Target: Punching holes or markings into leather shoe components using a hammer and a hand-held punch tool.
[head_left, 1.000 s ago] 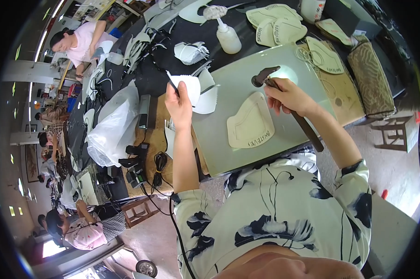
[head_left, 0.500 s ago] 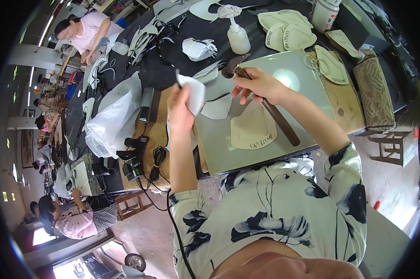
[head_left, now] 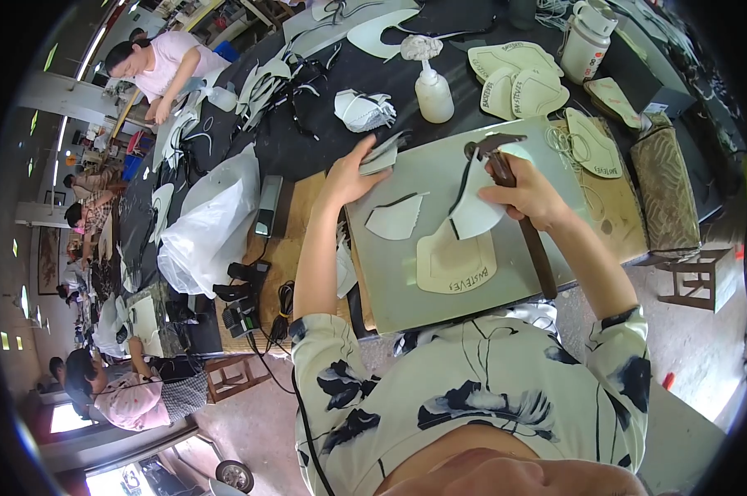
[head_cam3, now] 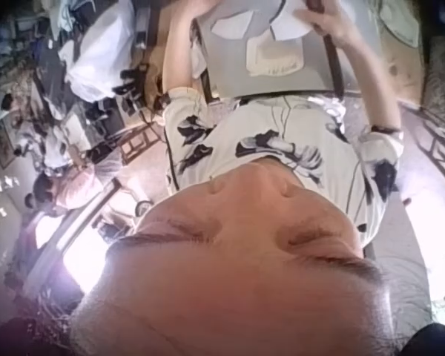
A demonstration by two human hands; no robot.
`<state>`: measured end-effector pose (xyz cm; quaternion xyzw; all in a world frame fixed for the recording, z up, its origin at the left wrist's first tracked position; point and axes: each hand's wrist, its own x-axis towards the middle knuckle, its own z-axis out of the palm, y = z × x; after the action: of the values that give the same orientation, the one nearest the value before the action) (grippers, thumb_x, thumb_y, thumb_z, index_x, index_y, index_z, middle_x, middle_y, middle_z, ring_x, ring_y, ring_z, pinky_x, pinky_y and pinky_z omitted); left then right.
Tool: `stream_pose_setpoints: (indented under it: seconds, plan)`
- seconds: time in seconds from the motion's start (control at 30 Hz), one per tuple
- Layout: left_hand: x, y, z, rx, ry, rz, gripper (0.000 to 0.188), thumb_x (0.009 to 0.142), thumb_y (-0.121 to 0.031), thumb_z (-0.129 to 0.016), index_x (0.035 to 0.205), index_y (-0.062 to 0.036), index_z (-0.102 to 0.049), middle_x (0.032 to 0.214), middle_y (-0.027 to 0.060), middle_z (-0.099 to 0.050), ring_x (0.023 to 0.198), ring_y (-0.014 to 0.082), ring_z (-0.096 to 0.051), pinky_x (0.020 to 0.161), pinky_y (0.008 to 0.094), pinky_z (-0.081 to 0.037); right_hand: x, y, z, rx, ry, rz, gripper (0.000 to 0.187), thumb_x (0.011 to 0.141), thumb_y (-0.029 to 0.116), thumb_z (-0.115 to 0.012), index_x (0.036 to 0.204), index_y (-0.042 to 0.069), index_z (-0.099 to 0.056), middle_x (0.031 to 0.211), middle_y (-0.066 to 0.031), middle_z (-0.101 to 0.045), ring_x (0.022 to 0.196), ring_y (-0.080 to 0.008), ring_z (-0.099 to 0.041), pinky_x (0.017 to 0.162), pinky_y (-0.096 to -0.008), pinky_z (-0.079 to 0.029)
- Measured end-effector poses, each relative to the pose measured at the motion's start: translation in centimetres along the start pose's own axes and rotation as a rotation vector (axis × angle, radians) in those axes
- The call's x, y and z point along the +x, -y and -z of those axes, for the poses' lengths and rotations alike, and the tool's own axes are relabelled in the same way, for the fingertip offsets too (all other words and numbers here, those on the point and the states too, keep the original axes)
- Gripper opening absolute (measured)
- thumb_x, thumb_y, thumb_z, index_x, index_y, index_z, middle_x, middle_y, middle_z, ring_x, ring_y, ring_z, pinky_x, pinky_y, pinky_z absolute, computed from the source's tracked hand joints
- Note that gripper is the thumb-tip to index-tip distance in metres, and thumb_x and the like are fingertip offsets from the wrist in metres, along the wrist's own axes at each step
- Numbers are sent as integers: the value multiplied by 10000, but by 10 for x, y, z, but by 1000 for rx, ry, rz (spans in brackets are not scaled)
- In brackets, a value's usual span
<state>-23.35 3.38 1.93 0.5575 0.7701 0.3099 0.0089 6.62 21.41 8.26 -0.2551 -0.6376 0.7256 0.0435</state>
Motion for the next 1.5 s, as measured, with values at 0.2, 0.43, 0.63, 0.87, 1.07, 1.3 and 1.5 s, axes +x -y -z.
stream_pose_setpoints:
  seconds: [0.2, 0.43, 0.63, 0.87, 1.07, 1.3, 1.5]
  plan:
    - [-12, -29, 18, 328, -300, -233, 542, 807, -80, -679, 1340, -55, -587, 1292, 155, -640, 1159, 360, -624, 949, 433, -505, -19, -17, 16, 93, -119, -6, 341, 823, 87, -758, 1042, 41, -501, 719, 35, -435, 501, -35, -359, 400, -225, -236]
    - [-103, -79, -7, 221, 186, -137, 693, 956, -358, -583, 1522, -33, -346, 1562, 177, -383, 1452, 357, -349, 1180, 554, -238, -21, -26, 21, 171, -160, 13, 332, 805, 97, -780, 1008, 69, -519, 730, 50, -447, 547, -36, -362, 433, -222, -229]
    - [-89, -81, -20, 479, 222, -6, 708, 1003, -445, -505, 1540, -26, -310, 1575, 176, -356, 1478, 370, -291, 1184, 597, -183, -11, -29, 9, 195, -149, 26, 351, 810, 101, -778, 1035, 54, -514, 743, 42, -440, 552, -46, -364, 440, -233, -248]
    - [-90, -120, -6, 286, 188, -161, 795, 909, -484, -646, 1531, -76, -364, 1556, 186, -384, 1473, 396, -285, 1166, 628, -196, -26, -30, 7, 131, -158, 75, 351, 819, 111, -765, 1040, 38, -502, 749, 16, -460, 512, -54, -363, 423, -233, -262]
    - [-83, -69, -16, 195, 155, -36, 805, 863, -527, -685, 1482, -72, -445, 1550, 201, -386, 1452, 407, -325, 1134, 570, -316, -35, -26, 4, 115, -160, 69, 343, 826, 99, -752, 1044, 36, -495, 703, 27, -439, 476, -44, -341, 419, -235, -249]
    - [-95, -129, -14, 154, 313, -377, 677, 847, -469, -719, 1402, -117, -552, 1557, 127, -401, 1454, 354, -330, 1159, 555, -292, -30, -28, 1, 122, -166, 68, 346, 825, 86, -753, 1051, 35, -497, 753, 20, -450, 509, -43, -357, 427, -228, -258]
    - [-111, -164, -40, 99, 260, -303, 583, 888, -416, -688, 1342, -66, -582, 1396, 164, -540, 1339, 363, -451, 1096, 562, -327, -26, -29, -3, 174, -134, 70, 341, 820, 57, -752, 1052, 42, -503, 765, 22, -457, 515, -43, -367, 428, -227, -265]
